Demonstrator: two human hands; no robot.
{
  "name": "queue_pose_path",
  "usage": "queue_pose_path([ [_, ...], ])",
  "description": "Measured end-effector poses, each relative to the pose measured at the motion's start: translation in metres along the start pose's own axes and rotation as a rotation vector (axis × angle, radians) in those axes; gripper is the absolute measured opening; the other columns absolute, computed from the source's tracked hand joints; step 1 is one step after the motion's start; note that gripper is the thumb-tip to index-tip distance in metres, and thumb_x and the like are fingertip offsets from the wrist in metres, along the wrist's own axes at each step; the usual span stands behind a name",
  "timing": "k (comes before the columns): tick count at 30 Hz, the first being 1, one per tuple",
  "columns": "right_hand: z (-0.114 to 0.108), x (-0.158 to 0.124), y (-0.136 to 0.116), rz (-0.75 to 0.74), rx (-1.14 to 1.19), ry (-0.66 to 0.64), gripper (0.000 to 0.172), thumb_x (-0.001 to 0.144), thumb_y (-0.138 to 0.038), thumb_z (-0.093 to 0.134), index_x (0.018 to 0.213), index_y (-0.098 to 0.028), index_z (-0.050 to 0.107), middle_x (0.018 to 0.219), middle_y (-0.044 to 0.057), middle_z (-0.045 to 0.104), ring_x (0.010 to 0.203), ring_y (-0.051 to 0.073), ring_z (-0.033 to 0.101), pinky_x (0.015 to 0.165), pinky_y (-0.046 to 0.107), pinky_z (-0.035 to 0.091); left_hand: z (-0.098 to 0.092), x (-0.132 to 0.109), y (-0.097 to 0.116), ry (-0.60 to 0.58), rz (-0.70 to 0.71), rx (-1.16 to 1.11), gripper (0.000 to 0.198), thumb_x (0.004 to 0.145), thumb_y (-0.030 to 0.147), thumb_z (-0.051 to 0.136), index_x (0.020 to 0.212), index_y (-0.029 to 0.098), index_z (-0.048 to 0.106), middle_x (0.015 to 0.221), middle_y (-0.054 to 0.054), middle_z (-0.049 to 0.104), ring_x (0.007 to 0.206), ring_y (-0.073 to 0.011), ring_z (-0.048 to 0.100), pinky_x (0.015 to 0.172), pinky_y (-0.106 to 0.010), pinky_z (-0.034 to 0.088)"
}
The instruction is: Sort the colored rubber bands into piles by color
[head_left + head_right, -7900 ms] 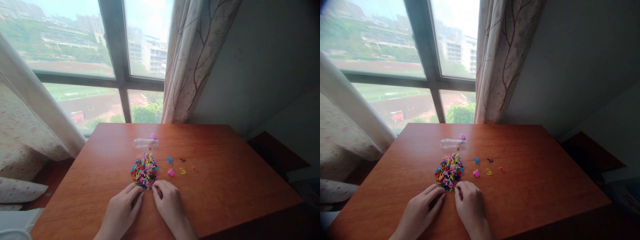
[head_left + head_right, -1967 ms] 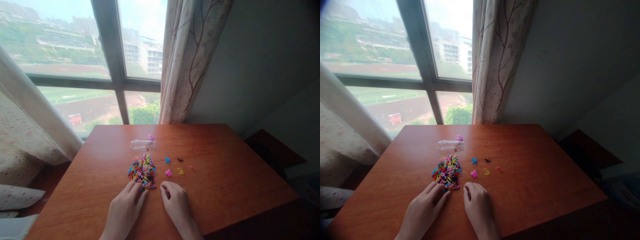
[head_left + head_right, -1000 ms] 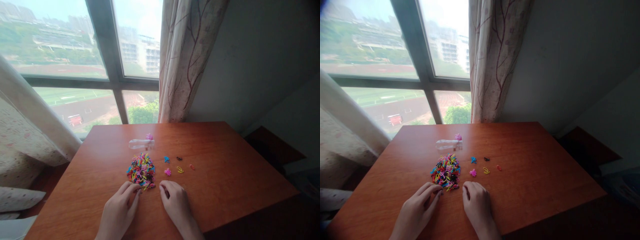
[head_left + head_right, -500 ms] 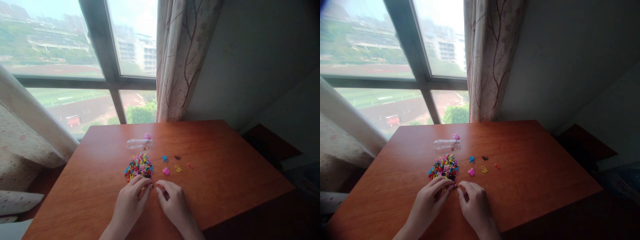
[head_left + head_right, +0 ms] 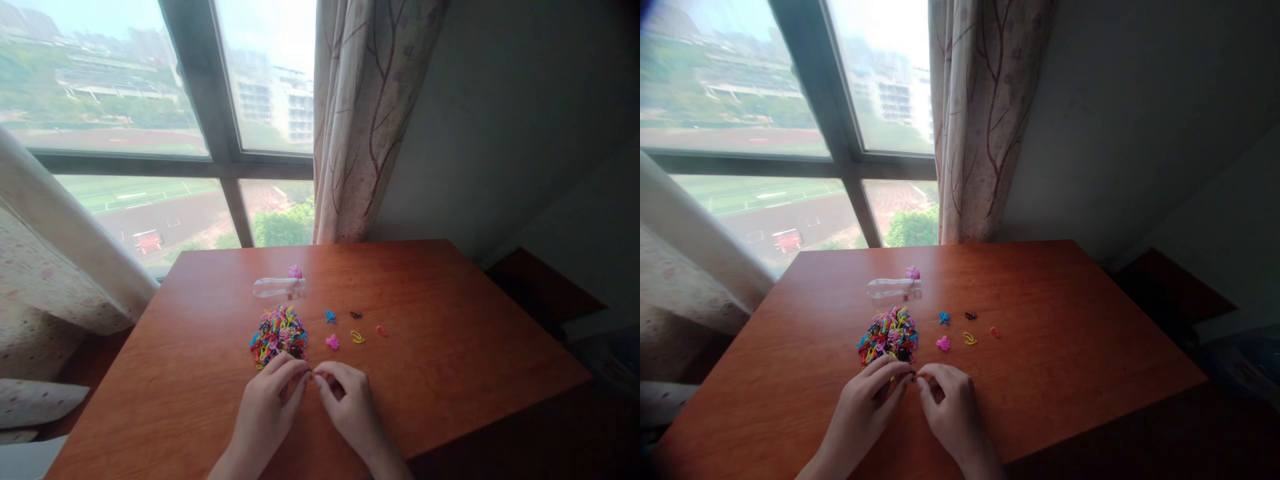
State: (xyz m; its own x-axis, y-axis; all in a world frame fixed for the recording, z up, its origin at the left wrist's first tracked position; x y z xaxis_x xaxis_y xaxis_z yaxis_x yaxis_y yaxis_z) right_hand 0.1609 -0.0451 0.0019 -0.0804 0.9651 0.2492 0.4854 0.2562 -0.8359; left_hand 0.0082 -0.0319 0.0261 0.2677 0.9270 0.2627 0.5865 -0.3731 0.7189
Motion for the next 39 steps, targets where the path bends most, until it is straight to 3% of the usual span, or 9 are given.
queue_pose_path([
  [4, 0.002, -0.001, -0.002, -0.037, -0.032, -0.014, 0.015, 0.089, -0.023, 0.055, 0.09, -0.021, 0.07, 0.075, 0.002, 0.07, 0.066, 0.015, 0.064, 0.062, 0.021, 0.046, 0.001, 0.0, 0.002, -0.003, 0.003, -0.004, 0.02, 0.092, 0.022, 0.052, 0.096, 0.025, 0.071, 0.086, -0.001, 0.068, 0.077, -0.0128, 0.066, 0.069, -0.019, 0.051],
  [9, -0.004, 0.003, 0.007, -0.01, -0.049, 0.055, 0.018, 0.09, -0.026, 0.054, 0.084, -0.021, 0.07, 0.069, 0.001, 0.068, 0.058, 0.013, 0.062, 0.055, 0.019, 0.045, 0.002, -0.002, -0.002, -0.007, -0.001, 0.031, 0.02, 0.094, 0.025, 0.05, 0.097, 0.025, 0.07, 0.088, -0.003, 0.069, 0.077, -0.0135, 0.067, 0.07, -0.021, 0.052],
  [16, -0.058, 0.036, 0.037, 0.039, -0.403, 0.21, 0.023, 0.092, -0.029, 0.05, 0.087, -0.02, 0.071, 0.07, 0.003, 0.069, 0.059, 0.016, 0.063, 0.06, 0.023, 0.044, -0.013, -0.022, -0.018, 0.02, 0.023, 0.08, 0.017, 0.093, 0.025, 0.051, 0.1, 0.025, 0.067, 0.091, -0.002, 0.07, 0.078, -0.0131, 0.069, 0.07, -0.019, 0.054],
  [19, -0.073, 0.049, 0.049, 0.083, -0.569, 0.214, 0.022, 0.093, -0.027, 0.05, 0.09, -0.021, 0.071, 0.077, 0.004, 0.072, 0.067, 0.018, 0.066, 0.06, 0.025, 0.04, -0.019, -0.033, -0.027, 0.02, 0.014, 0.114, 0.016, 0.093, 0.025, 0.051, 0.098, 0.025, 0.067, 0.09, -0.002, 0.07, 0.077, -0.0129, 0.069, 0.069, -0.019, 0.054],
  [28, -0.068, 0.066, 0.062, 0.139, -0.723, 0.103, 0.017, 0.091, -0.024, 0.056, 0.086, -0.023, 0.072, 0.077, 0.002, 0.073, 0.065, 0.017, 0.064, 0.055, 0.026, 0.03, -0.02, -0.04, -0.026, -0.003, 0.028, 0.188, 0.019, 0.093, 0.021, 0.049, 0.097, 0.027, 0.066, 0.091, 0.0, 0.071, 0.076, -0.0125, 0.071, 0.067, -0.017, 0.053],
  [39, -0.072, 0.07, 0.064, 0.204, -0.73, 0.073, 0.019, 0.093, -0.027, 0.055, 0.088, -0.024, 0.073, 0.08, 0.001, 0.074, 0.067, 0.015, 0.065, 0.056, 0.025, 0.029, -0.019, -0.042, -0.025, -0.001, 0.062, 0.219, 0.018, 0.093, 0.02, 0.048, 0.097, 0.027, 0.064, 0.093, 0.0, 0.072, 0.078, -0.0129, 0.072, 0.068, -0.018, 0.053],
])
Point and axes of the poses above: each hand's wrist, its own x-axis towards the middle knuckle, its own z-axis out of the palm, y = z × x, the point moved 5 cm from there along x, towards the middle knuckle
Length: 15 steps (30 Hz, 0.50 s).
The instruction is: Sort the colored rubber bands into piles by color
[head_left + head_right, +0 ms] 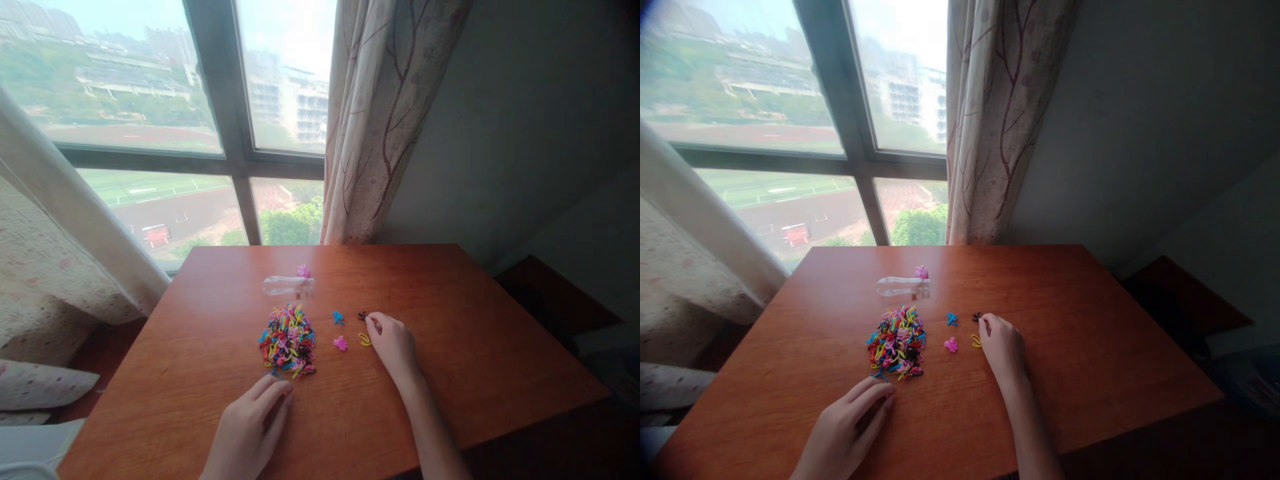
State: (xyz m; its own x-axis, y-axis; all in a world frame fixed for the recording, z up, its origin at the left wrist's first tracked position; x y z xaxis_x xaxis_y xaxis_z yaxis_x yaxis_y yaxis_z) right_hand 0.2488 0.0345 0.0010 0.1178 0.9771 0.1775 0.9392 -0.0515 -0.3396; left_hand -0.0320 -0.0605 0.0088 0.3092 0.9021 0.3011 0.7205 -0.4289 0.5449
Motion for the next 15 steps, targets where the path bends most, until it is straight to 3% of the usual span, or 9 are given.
queue_pose_path([
  [15, -0.011, -0.01, 0.002, 0.032, 0.038, 0.05, 0.022, 0.094, -0.028, 0.05, 0.088, -0.024, 0.071, 0.083, 0.003, 0.074, 0.071, 0.018, 0.066, 0.058, 0.026, 0.032, 0.001, 0.0, -0.002, 0.005, -0.016, 0.005, 0.018, 0.094, 0.021, 0.047, 0.098, 0.027, 0.064, 0.094, 0.0, 0.071, 0.079, -0.0123, 0.071, 0.069, -0.018, 0.053],
])
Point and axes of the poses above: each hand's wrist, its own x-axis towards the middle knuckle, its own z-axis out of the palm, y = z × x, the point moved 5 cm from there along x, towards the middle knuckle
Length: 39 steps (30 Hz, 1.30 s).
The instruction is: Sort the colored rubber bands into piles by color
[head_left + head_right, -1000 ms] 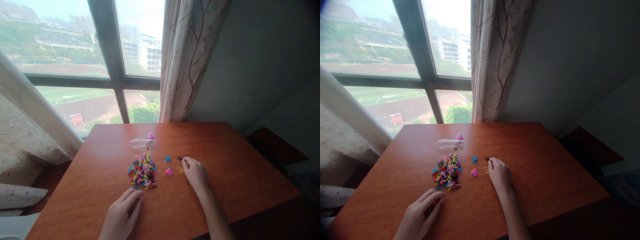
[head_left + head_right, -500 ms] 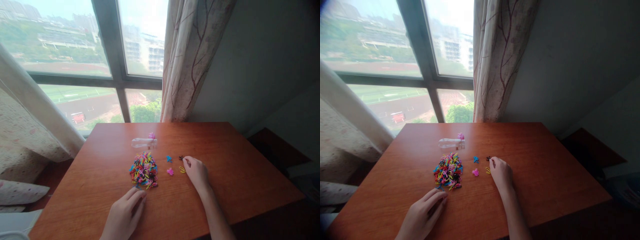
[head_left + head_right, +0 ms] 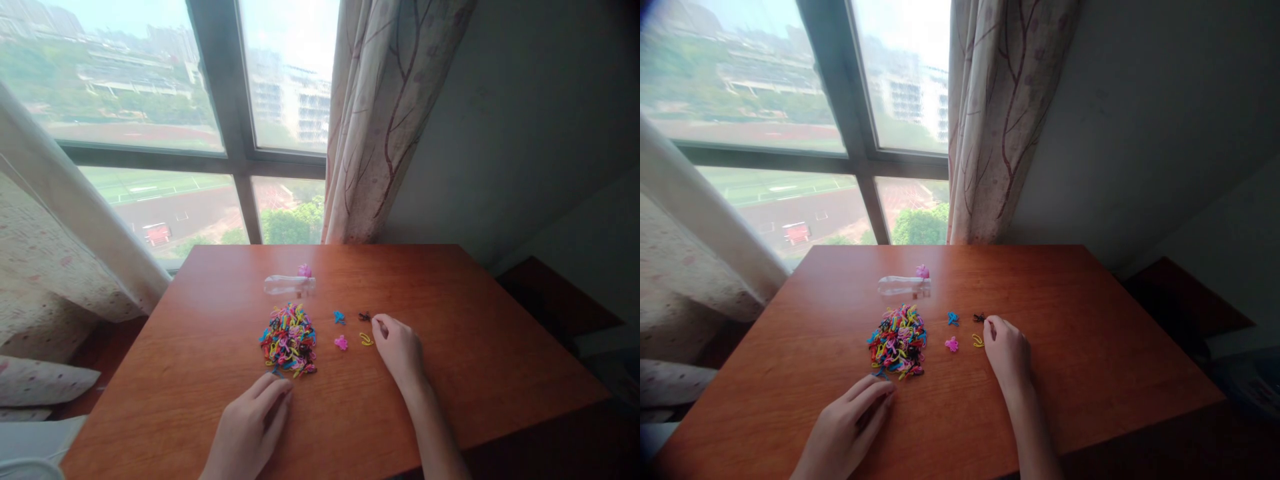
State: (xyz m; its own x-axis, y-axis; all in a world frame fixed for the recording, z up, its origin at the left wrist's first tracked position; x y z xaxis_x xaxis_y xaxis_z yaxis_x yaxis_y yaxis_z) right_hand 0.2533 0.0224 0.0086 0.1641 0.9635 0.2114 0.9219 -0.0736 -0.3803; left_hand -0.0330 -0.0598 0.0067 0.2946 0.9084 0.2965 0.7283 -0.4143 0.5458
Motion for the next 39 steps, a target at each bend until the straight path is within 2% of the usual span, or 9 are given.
queue_pose_path([
  [4, 0.003, -0.016, -0.015, -0.062, 0.096, 0.022, 0.023, 0.094, -0.027, 0.048, 0.086, -0.023, 0.069, 0.078, 0.003, 0.072, 0.069, 0.018, 0.065, 0.06, 0.025, 0.033, -0.001, 0.001, -0.003, 0.017, -0.039, 0.008, 0.019, 0.094, 0.022, 0.046, 0.097, 0.026, 0.064, 0.088, 0.0, 0.069, 0.072, -0.0115, 0.069, 0.064, -0.018, 0.052],
  [9, 0.014, -0.043, -0.047, -0.197, 0.254, -0.023, 0.024, 0.095, -0.024, 0.046, 0.084, -0.022, 0.067, 0.076, 0.001, 0.07, 0.066, 0.015, 0.063, 0.063, 0.024, 0.035, 0.002, 0.002, -0.005, 0.012, -0.085, 0.105, 0.017, 0.094, 0.027, 0.048, 0.096, 0.027, 0.065, 0.087, 0.002, 0.069, 0.069, -0.0124, 0.069, 0.06, -0.02, 0.05],
  [16, 0.029, -0.072, -0.075, -0.283, 0.279, -0.079, 0.024, 0.094, -0.019, 0.046, 0.08, -0.022, 0.065, 0.071, 0.001, 0.068, 0.065, 0.015, 0.062, 0.061, 0.023, 0.035, 0.011, 0.012, 0.004, -0.06, -0.11, 0.267, 0.016, 0.094, 0.029, 0.05, 0.096, 0.029, 0.066, 0.092, 0.003, 0.07, 0.072, -0.0148, 0.071, 0.058, -0.023, 0.049],
  [24, 0.027, -0.076, -0.079, -0.285, 0.309, -0.076, 0.023, 0.093, -0.018, 0.046, 0.08, -0.022, 0.065, 0.071, 0.0, 0.067, 0.065, 0.015, 0.062, 0.062, 0.023, 0.035, 0.013, 0.018, 0.009, -0.056, -0.081, 0.345, 0.02, 0.096, 0.026, 0.047, 0.098, 0.029, 0.067, 0.093, 0.002, 0.071, 0.074, -0.0151, 0.071, 0.058, -0.022, 0.048],
  [29, 0.026, -0.076, -0.08, -0.296, 0.298, -0.07, 0.023, 0.093, -0.017, 0.046, 0.081, -0.022, 0.066, 0.071, 0.0, 0.068, 0.066, 0.015, 0.063, 0.063, 0.023, 0.037, 0.011, 0.018, 0.008, -0.015, -0.059, 0.336, 0.022, 0.096, 0.025, 0.046, 0.094, 0.027, 0.067, 0.091, 0.002, 0.071, 0.072, -0.0136, 0.07, 0.057, -0.021, 0.048],
  [39, 0.025, -0.075, -0.081, -0.282, 0.298, -0.099, 0.023, 0.092, -0.016, 0.047, 0.081, -0.022, 0.066, 0.074, 0.001, 0.068, 0.069, 0.016, 0.064, 0.065, 0.023, 0.038, 0.003, 0.015, 0.002, -0.023, -0.083, 0.366, 0.021, 0.096, 0.028, 0.046, 0.092, 0.027, 0.066, 0.088, 0.002, 0.071, 0.072, -0.0142, 0.071, 0.056, -0.021, 0.046],
])
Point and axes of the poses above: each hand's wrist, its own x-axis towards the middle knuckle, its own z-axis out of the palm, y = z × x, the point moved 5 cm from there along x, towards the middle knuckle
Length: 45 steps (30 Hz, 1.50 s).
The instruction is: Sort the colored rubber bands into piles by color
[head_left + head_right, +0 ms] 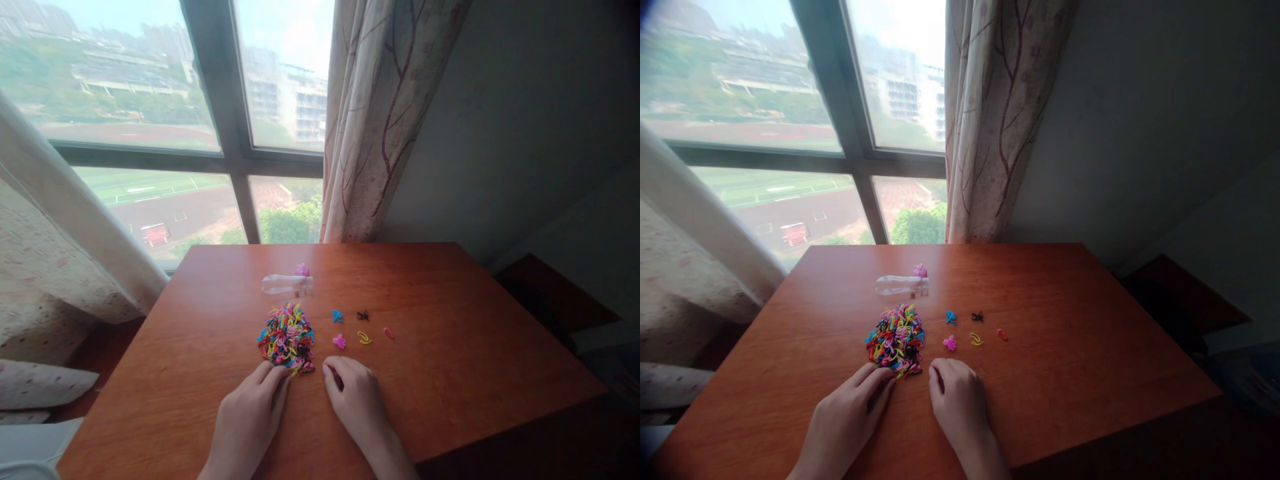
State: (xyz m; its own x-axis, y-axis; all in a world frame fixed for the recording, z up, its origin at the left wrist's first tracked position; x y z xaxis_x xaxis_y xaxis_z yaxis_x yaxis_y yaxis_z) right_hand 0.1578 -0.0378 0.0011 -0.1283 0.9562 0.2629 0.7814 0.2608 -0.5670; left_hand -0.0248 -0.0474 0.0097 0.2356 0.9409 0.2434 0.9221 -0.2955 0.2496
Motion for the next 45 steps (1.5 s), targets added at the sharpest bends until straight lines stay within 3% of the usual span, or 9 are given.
queue_pose_path([
  [13, 0.0, 0.0, 0.0, 0.005, 0.01, -0.002, 0.023, 0.093, -0.017, 0.046, 0.08, -0.022, 0.065, 0.073, 0.001, 0.068, 0.069, 0.016, 0.063, 0.065, 0.023, 0.037, 0.001, 0.004, 0.0, 0.043, 0.01, 0.047, 0.019, 0.096, 0.029, 0.048, 0.099, 0.027, 0.067, 0.089, 0.001, 0.072, 0.069, -0.0147, 0.07, 0.054, -0.022, 0.044],
  [26, 0.002, -0.001, 0.001, -0.007, 0.019, 0.015, 0.024, 0.093, -0.018, 0.046, 0.082, -0.022, 0.067, 0.075, 0.002, 0.069, 0.071, 0.016, 0.064, 0.066, 0.024, 0.04, 0.003, 0.012, 0.002, 0.008, -0.003, 0.057, 0.017, 0.093, 0.023, 0.048, 0.092, 0.026, 0.064, 0.088, 0.001, 0.071, 0.073, -0.0152, 0.07, 0.057, -0.022, 0.044],
  [40, 0.001, 0.0, -0.001, -0.026, 0.004, 0.012, 0.023, 0.092, -0.017, 0.047, 0.08, -0.022, 0.066, 0.072, 0.001, 0.068, 0.069, 0.015, 0.064, 0.065, 0.022, 0.04, -0.015, 0.003, -0.013, 0.072, -0.052, -0.038, 0.017, 0.092, 0.029, 0.047, 0.089, 0.027, 0.063, 0.082, 0.004, 0.071, 0.067, -0.0134, 0.069, 0.054, -0.021, 0.045],
  [45, 0.005, 0.0, -0.016, -0.021, 0.119, -0.023, 0.016, 0.091, -0.017, 0.052, 0.087, -0.023, 0.066, 0.078, 0.0, 0.07, 0.071, 0.015, 0.064, 0.067, 0.022, 0.041, -0.016, 0.001, -0.014, 0.094, -0.06, -0.064, 0.019, 0.094, 0.031, 0.045, 0.088, 0.027, 0.062, 0.082, 0.004, 0.071, 0.065, -0.0131, 0.069, 0.054, -0.021, 0.046],
])
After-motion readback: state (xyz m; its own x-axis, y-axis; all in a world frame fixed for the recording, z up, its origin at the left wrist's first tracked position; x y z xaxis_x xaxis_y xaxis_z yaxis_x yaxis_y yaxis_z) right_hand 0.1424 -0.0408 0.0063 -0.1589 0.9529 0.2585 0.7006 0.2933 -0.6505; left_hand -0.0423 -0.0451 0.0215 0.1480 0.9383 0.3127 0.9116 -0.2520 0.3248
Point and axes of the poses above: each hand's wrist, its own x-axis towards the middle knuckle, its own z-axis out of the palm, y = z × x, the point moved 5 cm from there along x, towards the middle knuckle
